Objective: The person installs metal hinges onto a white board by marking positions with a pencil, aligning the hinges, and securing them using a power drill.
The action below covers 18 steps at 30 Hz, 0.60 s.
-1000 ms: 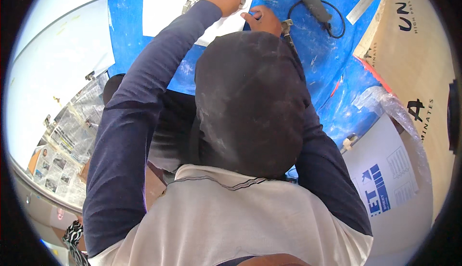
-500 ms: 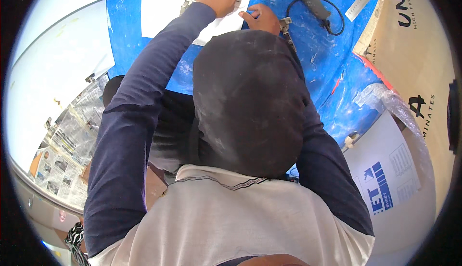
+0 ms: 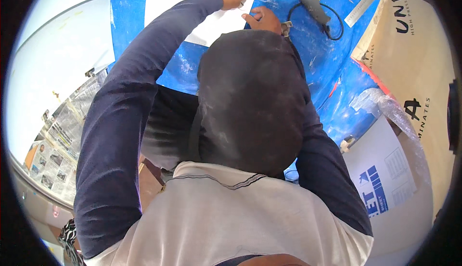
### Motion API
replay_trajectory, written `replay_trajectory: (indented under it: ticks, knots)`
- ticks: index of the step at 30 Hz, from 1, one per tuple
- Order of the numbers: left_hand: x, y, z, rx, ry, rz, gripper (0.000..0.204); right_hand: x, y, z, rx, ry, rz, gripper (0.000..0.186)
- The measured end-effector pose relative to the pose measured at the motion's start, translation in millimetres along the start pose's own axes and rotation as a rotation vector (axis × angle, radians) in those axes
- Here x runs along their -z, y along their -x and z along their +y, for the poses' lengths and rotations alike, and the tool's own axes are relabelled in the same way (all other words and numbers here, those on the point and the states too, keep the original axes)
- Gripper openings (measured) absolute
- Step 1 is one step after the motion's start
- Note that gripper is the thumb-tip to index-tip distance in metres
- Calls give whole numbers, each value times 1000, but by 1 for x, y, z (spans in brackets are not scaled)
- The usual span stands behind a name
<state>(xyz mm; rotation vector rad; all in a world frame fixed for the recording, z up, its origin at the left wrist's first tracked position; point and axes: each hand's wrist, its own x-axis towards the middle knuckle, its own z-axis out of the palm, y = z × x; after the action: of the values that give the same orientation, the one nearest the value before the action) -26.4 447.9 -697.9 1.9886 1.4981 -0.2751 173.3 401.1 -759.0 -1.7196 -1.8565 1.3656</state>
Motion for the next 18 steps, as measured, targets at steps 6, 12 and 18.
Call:
replay_trajectory:
  ticks: [6, 12, 18]
  knots:
    - [4, 0, 0, 8, 149, -49, 11, 2, -4, -1, -14, 7, -28, 43]
    - [-6, 22, -9, -6, 142, 95, 11, 5, 1, -3, 1, 14, -18, 44]
    - [2, 38, -10, 171, 91, 188, 19, 3, 0, 1, 25, 0, -26, 45]
